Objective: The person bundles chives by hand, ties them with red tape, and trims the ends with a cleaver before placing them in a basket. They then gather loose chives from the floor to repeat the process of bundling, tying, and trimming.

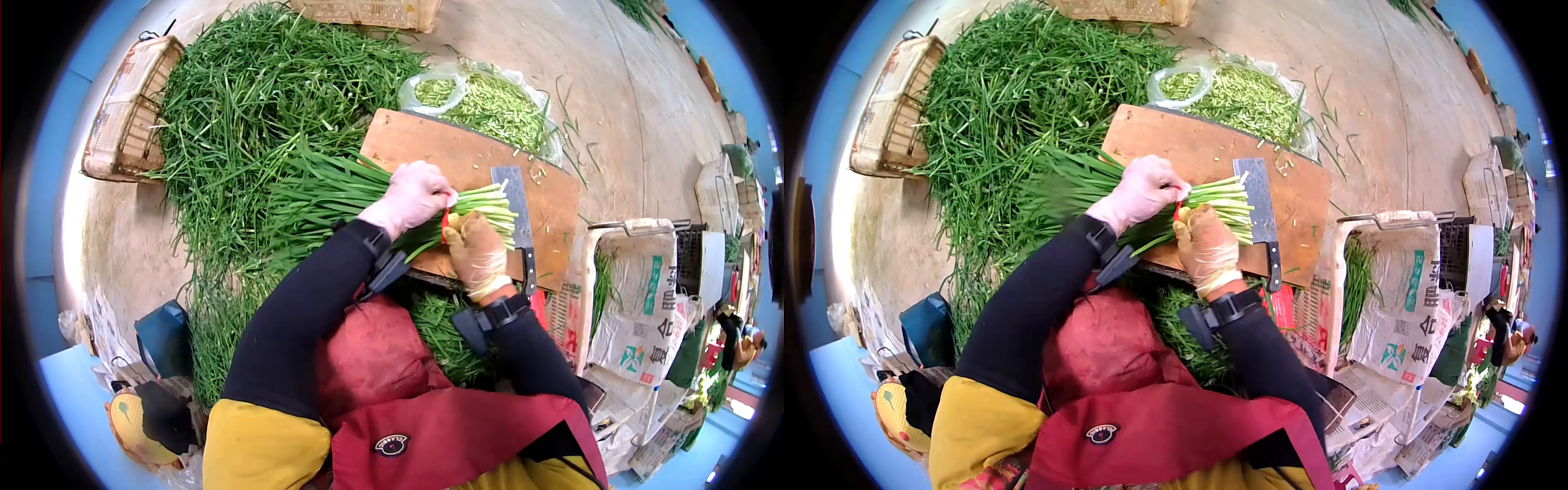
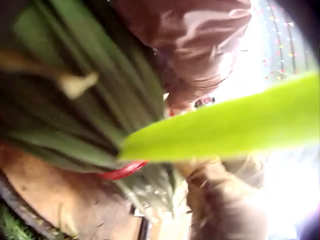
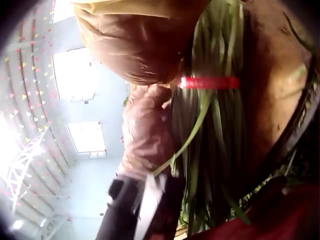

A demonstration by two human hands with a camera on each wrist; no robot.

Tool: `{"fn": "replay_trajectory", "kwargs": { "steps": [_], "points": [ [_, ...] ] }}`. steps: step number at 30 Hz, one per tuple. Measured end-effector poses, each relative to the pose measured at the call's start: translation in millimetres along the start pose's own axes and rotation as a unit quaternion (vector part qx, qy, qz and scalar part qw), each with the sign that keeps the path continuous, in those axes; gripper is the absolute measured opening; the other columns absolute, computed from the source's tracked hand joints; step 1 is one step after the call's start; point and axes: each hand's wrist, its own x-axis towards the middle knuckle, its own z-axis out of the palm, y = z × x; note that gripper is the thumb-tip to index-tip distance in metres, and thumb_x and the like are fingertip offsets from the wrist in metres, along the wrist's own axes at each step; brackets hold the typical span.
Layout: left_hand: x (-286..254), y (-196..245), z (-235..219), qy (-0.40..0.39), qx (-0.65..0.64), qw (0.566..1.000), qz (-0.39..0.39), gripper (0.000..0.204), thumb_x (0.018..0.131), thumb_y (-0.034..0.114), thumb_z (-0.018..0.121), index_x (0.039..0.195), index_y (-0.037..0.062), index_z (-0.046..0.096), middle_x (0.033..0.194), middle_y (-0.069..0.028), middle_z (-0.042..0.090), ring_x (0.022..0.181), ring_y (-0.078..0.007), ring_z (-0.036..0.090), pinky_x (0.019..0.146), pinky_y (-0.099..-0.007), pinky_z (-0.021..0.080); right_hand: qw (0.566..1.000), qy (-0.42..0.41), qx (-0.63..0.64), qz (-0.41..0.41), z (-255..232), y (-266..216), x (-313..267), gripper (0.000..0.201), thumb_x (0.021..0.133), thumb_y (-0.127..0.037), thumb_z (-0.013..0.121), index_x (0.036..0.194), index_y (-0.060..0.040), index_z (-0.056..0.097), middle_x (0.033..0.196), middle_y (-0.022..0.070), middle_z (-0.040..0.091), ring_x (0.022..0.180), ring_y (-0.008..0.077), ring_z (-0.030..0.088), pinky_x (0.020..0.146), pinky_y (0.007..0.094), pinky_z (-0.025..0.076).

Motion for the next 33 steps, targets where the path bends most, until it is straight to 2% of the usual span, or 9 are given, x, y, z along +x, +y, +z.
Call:
{"fn": "replay_trajectory", "kwargs": {
  "steps": [4, 7, 12, 14, 16, 18, 22, 25, 33],
  "points": [
    [18.9, 35.6, -4.5, -0.212, 0.043, 0.968, -0.128, 0.020, 0.078, 0.026, 0.070, 0.091, 0.0123, 0.075, 0.087, -0.0112, 0.071, 0.082, -0.0285, 0.067, 0.075, -0.0363, 0.053, 0.988, 0.054, 0.132, 0.064, 31.2, 1.0, -8.4, 0.009, 0.081, -0.009, 0.066, 0.089, -0.0055, 0.065, 0.090, 0.0159, 0.061, 0.085, 0.0374, 0.059, 0.075, 0.0431, 0.047],
    [-4.3, 20.5, -4.0, -0.159, -0.116, 0.970, -0.145, 0.031, 0.084, 0.009, 0.065, 0.114, 0.0102, 0.068, 0.103, -0.0153, 0.069, 0.090, -0.0254, 0.069, 0.084, -0.0317, 0.053, 0.994, -0.011, 0.098, 0.041, 26.6, 12.8, -7.8, 0.013, 0.083, -0.009, 0.063, 0.094, -0.0024, 0.066, 0.096, 0.0171, 0.061, 0.093, 0.0368, 0.058, 0.082, 0.0419, 0.047],
    [-26.7, 4.4, -7.7, -0.088, -0.067, 0.989, 0.101, 0.033, 0.073, -0.002, 0.065, 0.102, 0.0121, 0.071, 0.091, -0.0085, 0.069, 0.088, -0.0273, 0.066, 0.081, -0.0376, 0.053, 0.975, -0.109, 0.191, 0.029, 8.9, 26.3, -4.4, 0.020, 0.083, -0.003, 0.062, 0.102, 0.0000, 0.066, 0.100, 0.0135, 0.065, 0.094, 0.0281, 0.060, 0.086, 0.0346, 0.047],
    [-26.5, 13.0, -15.8, -0.097, -0.064, 0.989, 0.097, 0.025, 0.069, 0.002, 0.070, 0.092, 0.0124, 0.071, 0.088, -0.0057, 0.068, 0.088, -0.0273, 0.065, 0.078, -0.0394, 0.051, 0.898, -0.102, 0.381, 0.195, -12.4, 20.3, 0.5, 0.023, 0.086, -0.001, 0.061, 0.109, 0.0003, 0.065, 0.105, 0.0089, 0.066, 0.092, 0.0188, 0.062, 0.084, 0.0288, 0.049],
    [-26.6, 13.5, -15.8, -0.106, -0.085, 0.987, 0.088, 0.020, 0.068, 0.007, 0.075, 0.086, 0.0132, 0.072, 0.086, -0.0046, 0.067, 0.087, -0.0264, 0.065, 0.075, -0.0388, 0.051, 0.910, 0.047, 0.375, 0.171, -11.9, 20.2, 10.8, 0.029, 0.089, -0.007, 0.063, 0.117, 0.0005, 0.062, 0.108, 0.0105, 0.068, 0.095, 0.0188, 0.065, 0.085, 0.0296, 0.050],
    [-26.1, 14.4, -14.4, -0.101, -0.072, 0.988, 0.090, 0.015, 0.067, 0.010, 0.077, 0.081, 0.0126, 0.073, 0.084, -0.0044, 0.067, 0.084, -0.0262, 0.065, 0.074, -0.0385, 0.051, 0.993, -0.001, 0.052, 0.102, -23.0, 23.0, 28.4, 0.030, 0.088, -0.020, 0.065, 0.113, -0.0024, 0.064, 0.108, 0.0161, 0.068, 0.095, 0.0287, 0.066, 0.085, 0.0370, 0.051],
    [-26.6, 9.3, -9.3, -0.071, -0.102, 0.986, 0.106, 0.009, 0.073, 0.010, 0.075, 0.081, 0.0091, 0.071, 0.080, -0.0066, 0.067, 0.076, -0.0274, 0.065, 0.071, -0.0385, 0.051, 0.969, -0.167, -0.011, 0.181, -33.7, 6.6, 48.5, 0.031, 0.087, -0.030, 0.064, 0.107, -0.0061, 0.066, 0.108, 0.0196, 0.065, 0.095, 0.0359, 0.063, 0.083, 0.0432, 0.050],
    [-24.2, 12.7, 0.8, -0.034, -0.195, 0.977, -0.083, 0.009, 0.085, 0.011, 0.066, 0.081, 0.0038, 0.064, 0.081, -0.0119, 0.066, 0.077, -0.0276, 0.065, 0.074, -0.0369, 0.051, 0.989, -0.073, -0.056, 0.113, -27.5, 3.5, 28.2, 0.022, 0.088, -0.029, 0.062, 0.095, -0.0085, 0.067, 0.095, 0.0163, 0.065, 0.086, 0.0363, 0.063, 0.074, 0.0450, 0.050],
    [8.1, 2.5, 22.3, -0.088, -0.107, 0.973, -0.186, 0.013, 0.081, 0.018, 0.065, 0.088, 0.0064, 0.064, 0.090, -0.0148, 0.064, 0.087, -0.0343, 0.063, 0.078, -0.0396, 0.050, 0.990, 0.068, 0.100, 0.070, 20.4, 1.6, -21.9, 0.015, 0.086, -0.018, 0.066, 0.094, -0.0062, 0.067, 0.089, 0.0142, 0.064, 0.084, 0.0333, 0.063, 0.074, 0.0414, 0.050]
  ]
}}
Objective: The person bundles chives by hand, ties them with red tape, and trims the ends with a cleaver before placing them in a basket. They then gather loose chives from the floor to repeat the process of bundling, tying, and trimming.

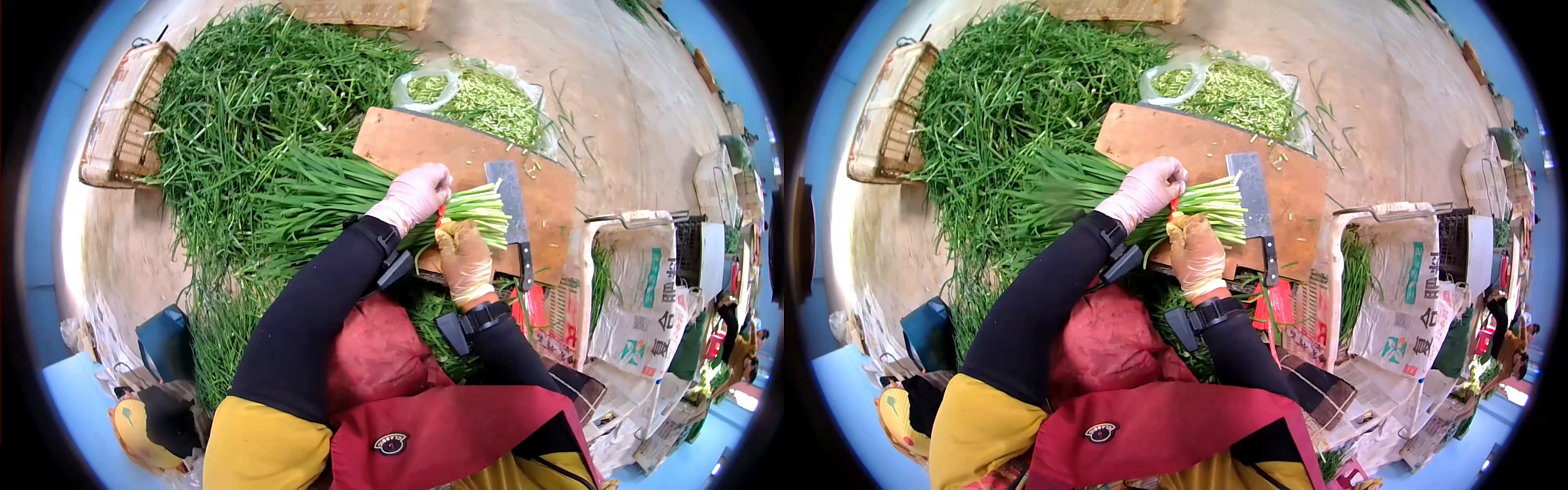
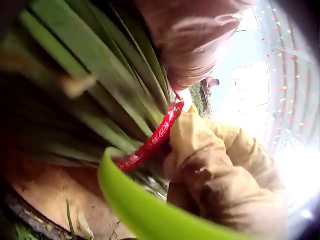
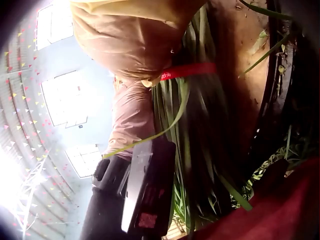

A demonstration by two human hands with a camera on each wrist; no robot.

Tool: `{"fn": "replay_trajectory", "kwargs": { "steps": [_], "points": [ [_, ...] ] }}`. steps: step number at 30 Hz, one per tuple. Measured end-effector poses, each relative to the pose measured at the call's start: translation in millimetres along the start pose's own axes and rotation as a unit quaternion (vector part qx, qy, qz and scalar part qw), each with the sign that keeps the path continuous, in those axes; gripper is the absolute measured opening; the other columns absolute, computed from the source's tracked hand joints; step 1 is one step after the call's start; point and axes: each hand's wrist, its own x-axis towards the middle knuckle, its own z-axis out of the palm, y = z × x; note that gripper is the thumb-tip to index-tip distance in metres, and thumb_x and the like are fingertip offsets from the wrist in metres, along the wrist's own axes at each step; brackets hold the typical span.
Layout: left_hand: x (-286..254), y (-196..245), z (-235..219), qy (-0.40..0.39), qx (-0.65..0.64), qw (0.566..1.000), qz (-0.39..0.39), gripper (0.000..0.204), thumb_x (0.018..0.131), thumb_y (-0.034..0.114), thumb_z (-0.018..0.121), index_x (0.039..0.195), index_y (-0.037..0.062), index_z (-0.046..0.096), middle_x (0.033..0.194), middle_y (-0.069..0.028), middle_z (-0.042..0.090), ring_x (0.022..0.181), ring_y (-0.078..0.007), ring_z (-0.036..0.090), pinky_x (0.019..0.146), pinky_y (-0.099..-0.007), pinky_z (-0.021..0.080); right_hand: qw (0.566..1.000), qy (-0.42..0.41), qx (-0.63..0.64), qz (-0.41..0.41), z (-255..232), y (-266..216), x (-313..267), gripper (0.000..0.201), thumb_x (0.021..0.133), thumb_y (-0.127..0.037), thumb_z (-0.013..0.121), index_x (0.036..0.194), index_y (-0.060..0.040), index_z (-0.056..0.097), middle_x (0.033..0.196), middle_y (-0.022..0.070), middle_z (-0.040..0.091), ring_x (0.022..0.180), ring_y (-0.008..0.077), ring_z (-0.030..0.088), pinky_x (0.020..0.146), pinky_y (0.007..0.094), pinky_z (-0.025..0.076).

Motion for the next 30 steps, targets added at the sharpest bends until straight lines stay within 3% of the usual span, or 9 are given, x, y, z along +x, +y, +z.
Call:
{"fn": "replay_trajectory", "kwargs": {
  "steps": [5, 7, 11, 14, 18, 21, 23, 26, 30],
  "points": [
    [-2.2, 2.8, -17.7, 0.090, 0.030, 0.992, 0.081, 0.018, 0.086, 0.025, 0.062, 0.090, 0.0084, 0.067, 0.091, -0.0127, 0.064, 0.089, -0.0327, 0.063, 0.079, -0.0390, 0.050, 0.996, -0.088, 0.006, 0.000, -26.3, 19.2, -17.5, 0.020, 0.087, -0.016, 0.063, 0.104, -0.0069, 0.069, 0.095, 0.0157, 0.065, 0.089, 0.0339, 0.063, 0.078, 0.0389, 0.051],
    [-5.4, 15.4, -39.4, 0.027, 0.058, 0.998, 0.024, 0.029, 0.085, 0.033, 0.065, 0.098, 0.0068, 0.069, 0.097, -0.0140, 0.066, 0.097, -0.0318, 0.063, 0.084, -0.0370, 0.050, 0.995, 0.010, 0.095, -0.019, -46.2, 33.9, -31.6, 0.023, 0.086, -0.006, 0.064, 0.108, -0.0045, 0.068, 0.094, 0.0117, 0.067, 0.085, 0.0264, 0.065, 0.079, 0.0372, 0.051],
    [-12.1, 47.8, -39.8, -0.042, 0.194, 0.977, 0.082, 0.060, 0.076, 0.042, 0.075, 0.119, 0.0018, 0.062, 0.122, -0.0193, 0.061, 0.115, -0.0316, 0.058, 0.097, -0.0357, 0.046, 0.992, 0.111, -0.006, 0.051, -102.2, 74.2, -22.2, 0.030, 0.085, -0.002, 0.062, 0.115, -0.0005, 0.064, 0.098, 0.0142, 0.064, 0.091, 0.0287, 0.060, 0.085, 0.0378, 0.047],
    [-3.6, 86.0, -19.6, -0.221, 0.320, 0.920, 0.056, 0.120, 0.059, 0.053, 0.084, 0.148, -0.0006, 0.023, 0.139, -0.0232, 0.046, 0.129, -0.0342, 0.047, 0.107, -0.0419, 0.036, 0.973, 0.018, -0.173, 0.152, -119.8, 96.6, -9.5, 0.050, 0.082, -0.013, 0.066, 0.129, -0.0012, 0.054, 0.115, 0.0219, 0.060, 0.110, 0.0358, 0.055, 0.096, 0.0413, 0.042],
    [4.6, 109.5, 13.3, -0.278, 0.331, 0.902, 0.000, 0.127, 0.053, 0.051, 0.088, 0.149, 0.0026, 0.021, 0.131, -0.0216, 0.051, 0.125, -0.0340, 0.049, 0.101, -0.0449, 0.040, 0.954, -0.075, -0.214, 0.195, -113.9, 110.1, 1.9, 0.068, 0.078, -0.022, 0.069, 0.139, -0.0035, 0.045, 0.125, 0.0248, 0.056, 0.120, 0.0395, 0.050, 0.103, 0.0438, 0.039],
    [-11.7, 106.1, 42.7, -0.190, 0.386, 0.902, -0.013, 0.129, 0.050, 0.048, 0.090, 0.150, 0.0071, 0.021, 0.120, -0.0183, 0.051, 0.116, -0.0345, 0.050, 0.096, -0.0453, 0.042, 0.948, -0.118, -0.195, 0.220, -110.0, 114.4, 14.8, 0.074, 0.076, -0.022, 0.071, 0.142, -0.0045, 0.041, 0.133, 0.0260, 0.050, 0.126, 0.0383, 0.045, 0.107, 0.0422, 0.036],
    [-26.4, 109.1, 51.9, -0.171, 0.405, 0.898, -0.004, 0.129, 0.048, 0.042, 0.092, 0.151, 0.0090, 0.021, 0.132, -0.0223, 0.044, 0.121, -0.0356, 0.044, 0.097, -0.0486, 0.040, 0.946, -0.112, -0.203, 0.229, -113.8, 115.9, 21.7, 0.074, 0.074, -0.019, 0.069, 0.142, -0.0037, 0.041, 0.129, 0.0259, 0.055, 0.122, 0.0355, 0.052, 0.103, 0.0391, 0.040],
    [-35.3, 95.0, 70.2, -0.137, 0.460, 0.877, 0.014, 0.133, 0.048, 0.041, 0.092, 0.153, 0.0096, 0.015, 0.140, -0.0233, 0.037, 0.126, -0.0373, 0.041, 0.102, -0.0502, 0.036, 0.950, -0.150, -0.055, 0.267, -126.2, 115.9, 21.0, 0.065, 0.072, -0.013, 0.063, 0.134, 0.0025, 0.048, 0.097, 0.0209, 0.069, 0.086, 0.0302, 0.067, 0.079, 0.0339, 0.051],
    [-21.1, 95.8, 72.4, -0.141, 0.488, 0.861, -0.013, 0.135, 0.052, 0.041, 0.091, 0.153, 0.0053, 0.009, 0.134, -0.0197, 0.044, 0.122, -0.0333, 0.047, 0.099, -0.0454, 0.040, 0.945, -0.115, 0.035, 0.305, -134.4, 94.1, 10.3, 0.045, 0.073, -0.017, 0.063, 0.113, 0.0025, 0.063, 0.091, 0.0228, 0.069, 0.085, 0.0326, 0.066, 0.077, 0.0375, 0.050]
  ]
}}
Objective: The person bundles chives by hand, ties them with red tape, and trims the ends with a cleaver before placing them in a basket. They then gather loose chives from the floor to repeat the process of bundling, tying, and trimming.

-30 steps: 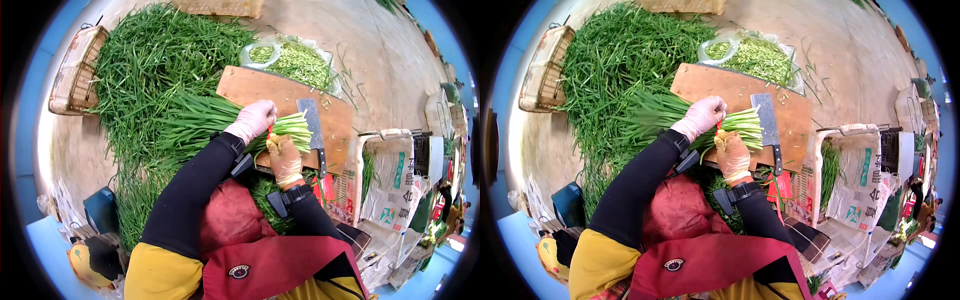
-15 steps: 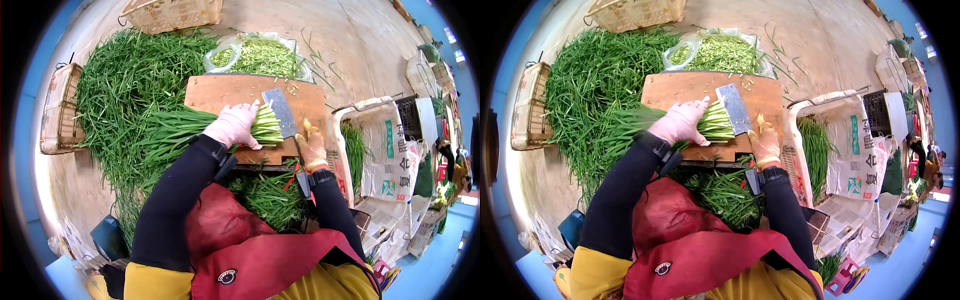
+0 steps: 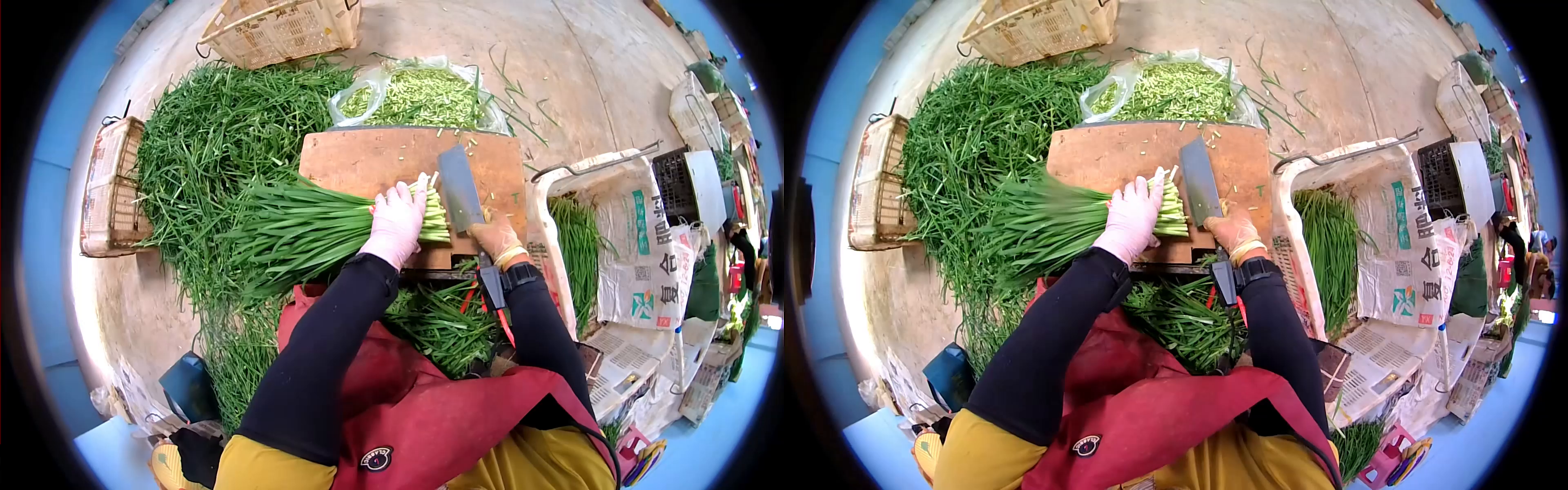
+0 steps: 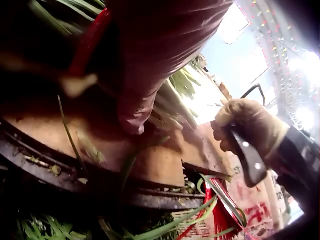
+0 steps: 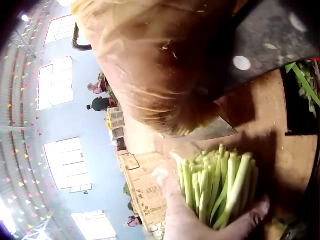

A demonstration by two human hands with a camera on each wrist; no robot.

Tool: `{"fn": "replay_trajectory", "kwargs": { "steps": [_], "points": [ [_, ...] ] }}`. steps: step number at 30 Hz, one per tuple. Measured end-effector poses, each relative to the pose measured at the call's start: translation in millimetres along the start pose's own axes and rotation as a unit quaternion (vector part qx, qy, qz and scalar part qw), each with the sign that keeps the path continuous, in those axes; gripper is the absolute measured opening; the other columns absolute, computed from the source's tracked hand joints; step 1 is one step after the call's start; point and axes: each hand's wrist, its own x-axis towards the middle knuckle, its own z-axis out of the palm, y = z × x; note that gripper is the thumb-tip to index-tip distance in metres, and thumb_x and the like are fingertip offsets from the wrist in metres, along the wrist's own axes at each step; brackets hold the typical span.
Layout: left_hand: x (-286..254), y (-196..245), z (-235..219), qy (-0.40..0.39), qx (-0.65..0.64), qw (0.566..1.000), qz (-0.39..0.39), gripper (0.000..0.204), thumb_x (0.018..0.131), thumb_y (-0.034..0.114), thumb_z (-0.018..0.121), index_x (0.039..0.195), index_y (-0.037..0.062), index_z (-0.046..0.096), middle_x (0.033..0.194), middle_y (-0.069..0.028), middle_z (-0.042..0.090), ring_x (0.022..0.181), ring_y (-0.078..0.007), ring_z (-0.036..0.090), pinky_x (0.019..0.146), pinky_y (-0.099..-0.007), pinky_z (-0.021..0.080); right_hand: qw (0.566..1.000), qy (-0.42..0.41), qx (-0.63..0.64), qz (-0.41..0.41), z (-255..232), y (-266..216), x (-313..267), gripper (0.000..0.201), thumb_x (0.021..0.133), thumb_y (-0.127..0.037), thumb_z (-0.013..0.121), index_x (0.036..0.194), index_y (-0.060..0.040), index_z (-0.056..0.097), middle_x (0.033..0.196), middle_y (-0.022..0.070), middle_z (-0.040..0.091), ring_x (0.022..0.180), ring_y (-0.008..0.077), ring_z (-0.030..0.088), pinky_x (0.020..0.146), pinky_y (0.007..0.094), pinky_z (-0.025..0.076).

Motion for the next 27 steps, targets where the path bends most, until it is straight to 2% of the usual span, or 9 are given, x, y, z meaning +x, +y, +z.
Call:
{"fn": "replay_trajectory", "kwargs": {
  "steps": [4, 8, 10, 13, 15, 17, 19, 22, 27],
  "points": [
    [16.0, -7.1, -9.5, -0.033, -0.029, 0.999, -0.022, 0.128, 0.053, 0.041, 0.090, 0.149, -0.0004, 0.017, 0.119, -0.0140, 0.055, 0.108, -0.0269, 0.057, 0.090, -0.0399, 0.046, 0.991, -0.025, 0.127, 0.034, -4.1, -10.4, -27.8, 0.041, 0.077, -0.009, 0.058, 0.115, 0.0039, 0.061, 0.086, 0.0176, 0.066, 0.074, 0.0263, 0.063, 0.072, 0.0350, 0.051],
    [28.0, -11.8, -9.4, -0.044, -0.062, 0.996, -0.038, 0.124, 0.053, 0.043, 0.090, 0.147, -0.0024, 0.023, 0.118, -0.0143, 0.059, 0.110, -0.0283, 0.059, 0.092, -0.0402, 0.047, 0.988, 0.039, 0.040, -0.147, -8.0, -13.2, -64.2, 0.063, 0.081, 0.003, 0.049, 0.142, 0.0024, 0.037, 0.100, 0.0129, 0.065, 0.075, 0.0173, 0.065, 0.069, 0.0292, 0.052],
    [32.6, -12.6, -6.5, -0.040, -0.083, 0.994, -0.052, 0.120, 0.051, 0.042, 0.091, 0.144, -0.0023, 0.028, 0.121, -0.0144, 0.059, 0.111, -0.0297, 0.059, 0.093, -0.0403, 0.047, 0.963, 0.036, 0.056, -0.260, -7.5, -22.7, -82.0, 0.078, 0.081, 0.005, 0.046, 0.153, -0.0058, 0.018, 0.133, 0.0269, 0.050, 0.114, 0.0353, 0.056, 0.099, 0.0343, 0.042],
    [36.4, -14.6, -11.1, -0.074, -0.100, 0.991, -0.052, 0.107, 0.051, 0.041, 0.091, 0.135, 0.0000, 0.039, 0.118, -0.0133, 0.062, 0.109, -0.0294, 0.061, 0.093, -0.0410, 0.047, 0.972, -0.007, -0.035, -0.231, -6.6, -32.5, -96.9, 0.084, 0.081, 0.009, 0.043, 0.155, -0.0098, 0.007, 0.138, 0.0295, 0.044, 0.119, 0.0391, 0.052, 0.100, 0.0337, 0.040],
    [35.5, -15.2, -14.4, -0.071, -0.099, 0.991, -0.052, 0.098, 0.052, 0.040, 0.091, 0.130, 0.0029, 0.045, 0.116, -0.0122, 0.063, 0.109, -0.0291, 0.062, 0.092, -0.0412, 0.047, 0.959, 0.017, -0.050, -0.278, 4.6, -21.3, -92.0, 0.084, 0.081, 0.007, 0.044, 0.154, -0.0095, 0.008, 0.132, 0.0310, 0.048, 0.108, 0.0435, 0.057, 0.092, 0.0402, 0.045],
    [35.1, -15.7, -15.8, -0.071, -0.099, 0.991, -0.051, 0.088, 0.052, 0.040, 0.090, 0.124, 0.0057, 0.051, 0.114, -0.0111, 0.064, 0.108, -0.0288, 0.062, 0.091, -0.0415, 0.047, 0.977, -0.030, -0.071, -0.200, 11.1, -19.4, -91.3, 0.084, 0.080, 0.007, 0.045, 0.154, -0.0089, 0.009, 0.121, 0.0312, 0.054, 0.091, 0.0470, 0.060, 0.078, 0.0481, 0.048],
    [35.7, -17.5, -17.0, -0.072, -0.117, 0.990, -0.042, 0.074, 0.053, 0.038, 0.090, 0.114, 0.0093, 0.060, 0.109, -0.0103, 0.067, 0.106, -0.0281, 0.064, 0.090, -0.0417, 0.048, 0.984, -0.060, -0.089, -0.141, 21.4, -14.3, -86.7, 0.088, 0.077, 0.013, 0.041, 0.155, -0.0101, 0.009, 0.131, 0.0295, 0.049, 0.110, 0.0389, 0.057, 0.094, 0.0362, 0.044],
    [39.6, -21.3, -15.6, -0.076, -0.141, 0.986, -0.041, 0.066, 0.053, 0.036, 0.090, 0.108, 0.0101, 0.064, 0.106, -0.0110, 0.069, 0.104, -0.0273, 0.065, 0.088, -0.0408, 0.049, 0.959, 0.019, -0.209, -0.189, 36.4, -12.6, -89.3, 0.089, 0.078, 0.010, 0.044, 0.155, -0.0142, 0.008, 0.108, 0.0314, 0.058, 0.075, 0.0444, 0.059, 0.064, 0.0497, 0.046],
    [42.3, -23.2, -24.1, -0.095, -0.146, 0.984, -0.046, 0.056, 0.054, 0.034, 0.089, 0.100, 0.0095, 0.068, 0.101, -0.0114, 0.071, 0.099, -0.0275, 0.068, 0.083, -0.0406, 0.051, 0.974, 0.018, -0.196, -0.116, 35.9, -34.2, -93.8, 0.088, 0.079, 0.006, 0.046, 0.155, -0.0172, 0.009, 0.092, 0.0311, 0.058, 0.069, 0.0439, 0.059, 0.060, 0.0501, 0.045]
  ]
}}
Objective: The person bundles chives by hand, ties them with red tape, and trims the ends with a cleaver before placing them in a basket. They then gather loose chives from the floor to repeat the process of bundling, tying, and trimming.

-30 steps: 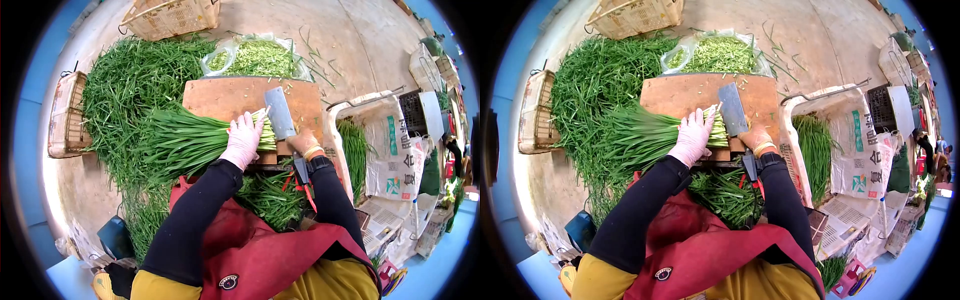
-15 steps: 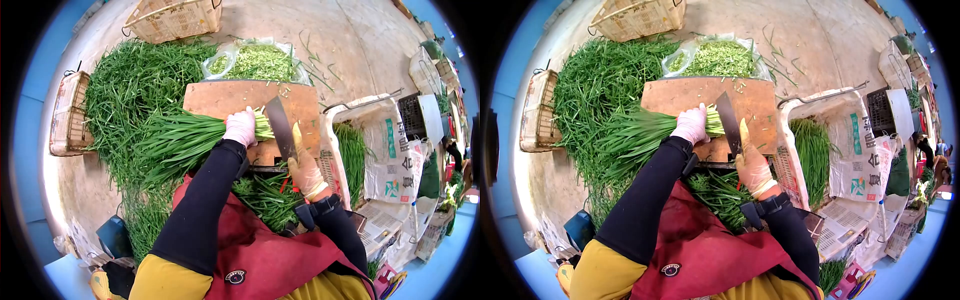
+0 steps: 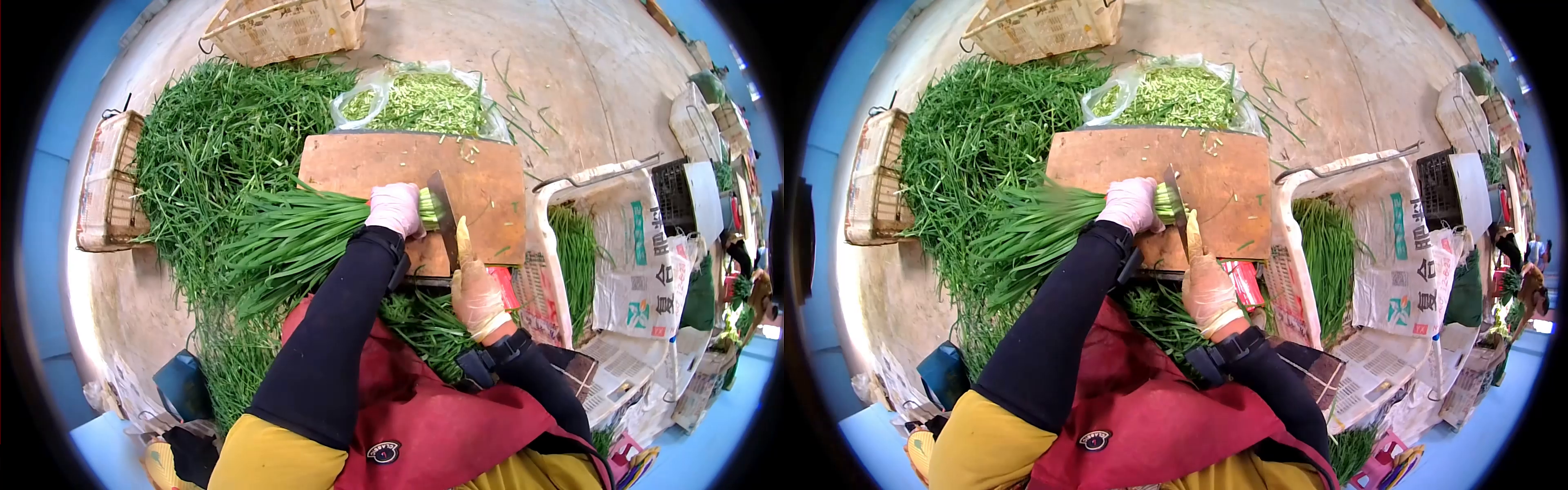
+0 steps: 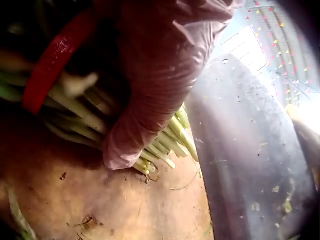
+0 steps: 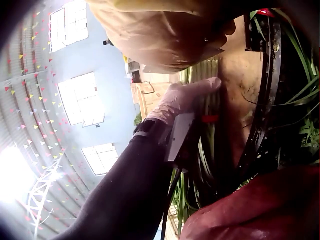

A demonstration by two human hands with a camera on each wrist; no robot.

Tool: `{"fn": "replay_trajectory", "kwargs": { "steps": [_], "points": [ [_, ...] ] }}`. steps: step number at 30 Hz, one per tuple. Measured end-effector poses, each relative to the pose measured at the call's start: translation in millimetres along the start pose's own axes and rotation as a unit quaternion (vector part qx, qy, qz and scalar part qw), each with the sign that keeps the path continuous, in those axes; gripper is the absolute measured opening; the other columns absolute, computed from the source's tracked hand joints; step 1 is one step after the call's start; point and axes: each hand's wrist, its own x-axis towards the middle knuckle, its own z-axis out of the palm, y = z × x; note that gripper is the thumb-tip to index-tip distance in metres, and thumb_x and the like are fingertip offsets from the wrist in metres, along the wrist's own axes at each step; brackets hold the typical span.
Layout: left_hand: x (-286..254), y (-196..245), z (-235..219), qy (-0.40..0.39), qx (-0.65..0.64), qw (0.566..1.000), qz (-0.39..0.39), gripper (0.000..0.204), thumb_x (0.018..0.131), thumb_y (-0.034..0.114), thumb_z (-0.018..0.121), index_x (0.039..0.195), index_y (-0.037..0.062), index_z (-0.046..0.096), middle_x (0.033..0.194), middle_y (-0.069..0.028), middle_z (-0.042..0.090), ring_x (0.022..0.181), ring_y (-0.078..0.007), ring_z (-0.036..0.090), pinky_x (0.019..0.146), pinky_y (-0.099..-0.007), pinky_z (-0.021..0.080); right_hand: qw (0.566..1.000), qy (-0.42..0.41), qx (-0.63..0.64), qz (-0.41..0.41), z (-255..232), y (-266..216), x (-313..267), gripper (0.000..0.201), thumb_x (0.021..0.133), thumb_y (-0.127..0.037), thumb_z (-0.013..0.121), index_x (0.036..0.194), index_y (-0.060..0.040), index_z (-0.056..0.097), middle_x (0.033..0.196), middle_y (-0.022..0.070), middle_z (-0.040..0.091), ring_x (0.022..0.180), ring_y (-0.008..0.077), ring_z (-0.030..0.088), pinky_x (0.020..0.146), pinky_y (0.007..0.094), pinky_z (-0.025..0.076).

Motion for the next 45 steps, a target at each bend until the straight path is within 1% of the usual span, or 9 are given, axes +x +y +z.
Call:
{"fn": "replay_trajectory", "kwargs": {
  "steps": [8, 18, 24, 27, 29, 31, 36, 37, 45],
  "points": [
    [1.7, -1.1, 3.4, 0.017, 0.000, 1.000, 0.000, 0.048, 0.054, 0.031, 0.089, 0.095, 0.0098, 0.073, 0.097, -0.0113, 0.073, 0.094, -0.0266, 0.070, 0.077, -0.0396, 0.054, 0.997, 0.037, 0.003, -0.073, 6.2, 19.7, 2.8, 0.082, 0.081, 0.005, 0.045, 0.154, -0.0080, 0.010, 0.083, 0.0275, 0.057, 0.072, 0.0414, 0.057, 0.066, 0.0474, 0.046],
    [3.5, -2.4, 5.0, 0.020, -0.005, 1.000, 0.008, 0.045, 0.057, 0.031, 0.088, 0.092, 0.0093, 0.073, 0.095, -0.0112, 0.073, 0.093, -0.0266, 0.070, 0.078, -0.0391, 0.054, 1.000, -0.012, -0.024, 0.006, 9.0, 3.9, 6.2, 0.090, 0.078, 0.007, 0.044, 0.155, -0.0201, 0.007, 0.088, 0.0321, 0.059, 0.073, 0.0450, 0.059, 0.063, 0.0505, 0.045],
    [0.4, -0.1, 7.6, 0.025, 0.004, 1.000, 0.006, 0.049, 0.057, 0.034, 0.088, 0.097, 0.0100, 0.072, 0.099, -0.0105, 0.072, 0.097, -0.0260, 0.069, 0.080, -0.0411, 0.053, 0.997, 0.023, -0.014, -0.071, 19.3, 9.0, 20.4, 0.091, 0.077, 0.009, 0.044, 0.155, -0.0168, 0.003, 0.085, 0.0325, 0.060, 0.072, 0.0481, 0.059, 0.062, 0.0532, 0.045],
    [2.5, -1.0, 9.5, 0.040, 0.007, 0.999, 0.005, 0.049, 0.059, 0.033, 0.087, 0.099, 0.0108, 0.070, 0.100, -0.0096, 0.072, 0.098, -0.0262, 0.069, 0.081, -0.0423, 0.053, 0.998, -0.036, -0.025, -0.041, 6.4, 0.1, 35.5, 0.090, 0.079, 0.006, 0.046, 0.154, -0.0157, 0.002, 0.090, 0.0332, 0.059, 0.078, 0.0492, 0.059, 0.066, 0.0540, 0.046],
    [4.6, -0.9, 14.4, 0.030, 0.005, 1.000, 0.004, 0.048, 0.060, 0.032, 0.086, 0.100, 0.0112, 0.070, 0.101, -0.0090, 0.072, 0.099, -0.0265, 0.068, 0.082, -0.0429, 0.052, 0.995, -0.095, -0.029, -0.006, 2.6, -1.7, 43.1, 0.089, 0.083, -0.007, 0.055, 0.152, -0.0107, 0.000, 0.108, 0.0316, 0.057, 0.089, 0.0467, 0.063, 0.076, 0.0527, 0.051],
    [5.4, -1.7, 15.2, 0.030, 0.007, 0.999, 0.010, 0.062, 0.055, 0.037, 0.089, 0.104, 0.0082, 0.065, 0.104, -0.0138, 0.069, 0.102, -0.0293, 0.066, 0.085, -0.0415, 0.051, 0.995, -0.096, -0.036, -0.009, 8.5, -1.1, 53.8, 0.089, 0.083, -0.008, 0.055, 0.152, -0.0113, 0.000, 0.111, 0.0321, 0.056, 0.090, 0.0469, 0.062, 0.076, 0.0529, 0.051],
    [3.5, 2.2, 18.1, 0.043, 0.029, 0.999, -0.001, 0.056, 0.061, 0.036, 0.083, 0.105, 0.0069, 0.063, 0.105, -0.0138, 0.068, 0.102, -0.0301, 0.066, 0.086, -0.0429, 0.050, 0.999, -0.035, -0.023, -0.023, 61.8, 22.3, 85.6, 0.087, 0.082, -0.005, 0.051, 0.153, -0.0150, 0.003, 0.120, 0.0312, 0.054, 0.092, 0.0457, 0.063, 0.077, 0.0515, 0.052],
    [3.9, 2.6, 17.2, 0.046, 0.034, 0.998, -0.001, 0.054, 0.063, 0.036, 0.081, 0.105, 0.0068, 0.063, 0.105, -0.0138, 0.068, 0.101, -0.0305, 0.065, 0.086, -0.0431, 0.050, 0.999, -0.045, -0.025, 0.011, 63.5, 19.3, 86.0, 0.089, 0.080, -0.001, 0.050, 0.154, -0.0178, 0.004, 0.120, 0.0301, 0.054, 0.093, 0.0444, 0.063, 0.076, 0.0509, 0.052],
    [-13.7, -21.3, 1.5, 0.054, -0.042, 0.998, 0.015, 0.061, 0.054, 0.037, 0.085, 0.103, 0.0072, 0.063, 0.102, -0.0164, 0.068, 0.100, -0.0325, 0.065, 0.086, -0.0399, 0.052, 0.999, -0.042, -0.025, -0.004, 46.4, 14.8, 81.0, 0.089, 0.082, -0.003, 0.052, 0.154, -0.0241, 0.005, 0.121, 0.0283, 0.054, 0.090, 0.0455, 0.063, 0.076, 0.0515, 0.052]
  ]
}}
